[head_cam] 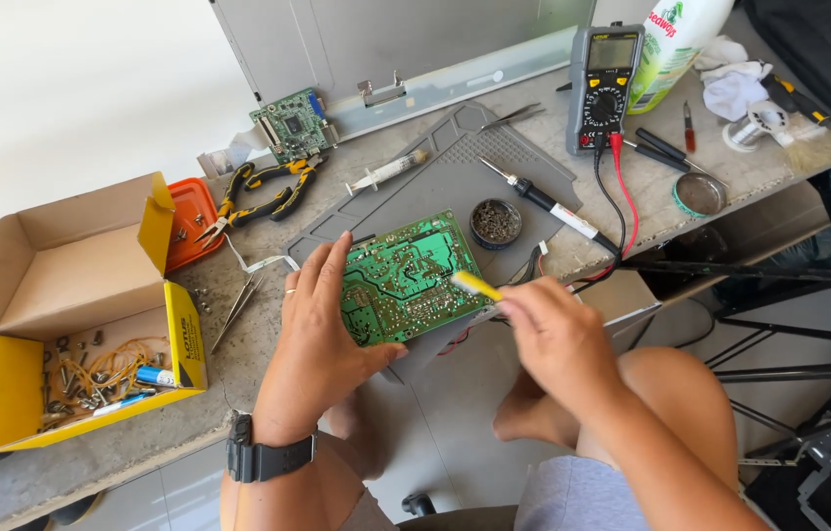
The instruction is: The person cleans a green circuit board with a toothbrush, then uses a soldering iron to solder components on the board. The person is sitting on the floor with bare feet visible.
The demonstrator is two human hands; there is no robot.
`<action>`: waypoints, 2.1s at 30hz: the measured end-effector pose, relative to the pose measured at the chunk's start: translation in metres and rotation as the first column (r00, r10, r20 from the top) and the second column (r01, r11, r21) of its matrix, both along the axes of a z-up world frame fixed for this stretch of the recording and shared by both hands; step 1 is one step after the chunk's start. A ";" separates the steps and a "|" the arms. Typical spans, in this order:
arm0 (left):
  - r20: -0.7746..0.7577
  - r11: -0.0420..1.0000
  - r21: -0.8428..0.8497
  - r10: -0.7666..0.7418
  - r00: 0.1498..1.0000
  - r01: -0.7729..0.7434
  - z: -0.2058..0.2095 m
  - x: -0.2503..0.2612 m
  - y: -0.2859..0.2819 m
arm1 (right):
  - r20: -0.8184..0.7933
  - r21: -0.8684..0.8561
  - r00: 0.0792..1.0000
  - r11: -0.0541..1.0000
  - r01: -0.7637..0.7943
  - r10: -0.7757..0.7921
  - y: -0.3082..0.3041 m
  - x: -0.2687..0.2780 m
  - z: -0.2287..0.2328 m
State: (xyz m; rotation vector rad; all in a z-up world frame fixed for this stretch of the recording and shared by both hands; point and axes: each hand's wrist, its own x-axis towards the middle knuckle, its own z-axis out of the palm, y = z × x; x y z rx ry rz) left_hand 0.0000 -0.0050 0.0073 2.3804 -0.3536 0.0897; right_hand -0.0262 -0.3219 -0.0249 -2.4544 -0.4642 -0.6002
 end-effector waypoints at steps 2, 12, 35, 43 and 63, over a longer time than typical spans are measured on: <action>0.030 1.000 0.018 -0.005 1.000 0.004 -0.004 -0.001 0.002 | -0.052 -0.012 0.995 0.996 0.090 -0.090 -0.028 -0.005 0.006; 0.155 0.996 0.073 -0.064 0.986 0.053 -0.006 0.003 0.002 | -0.482 0.746 0.875 0.547 0.381 0.049 -0.051 -0.041 -0.052; 0.175 0.997 0.076 -0.045 0.984 0.032 -0.007 0.003 0.000 | -0.392 0.510 0.920 0.830 0.224 -0.007 -0.045 -0.029 -0.030; 0.125 0.997 0.070 -0.032 0.992 0.023 -0.003 0.001 0.000 | -0.178 0.467 0.961 0.842 0.271 -0.211 -0.073 -0.008 0.017; 0.084 0.984 0.143 0.090 0.992 -0.102 -0.031 0.004 0.006 | -0.022 -0.210 0.936 0.917 0.338 -0.350 -0.083 0.162 0.015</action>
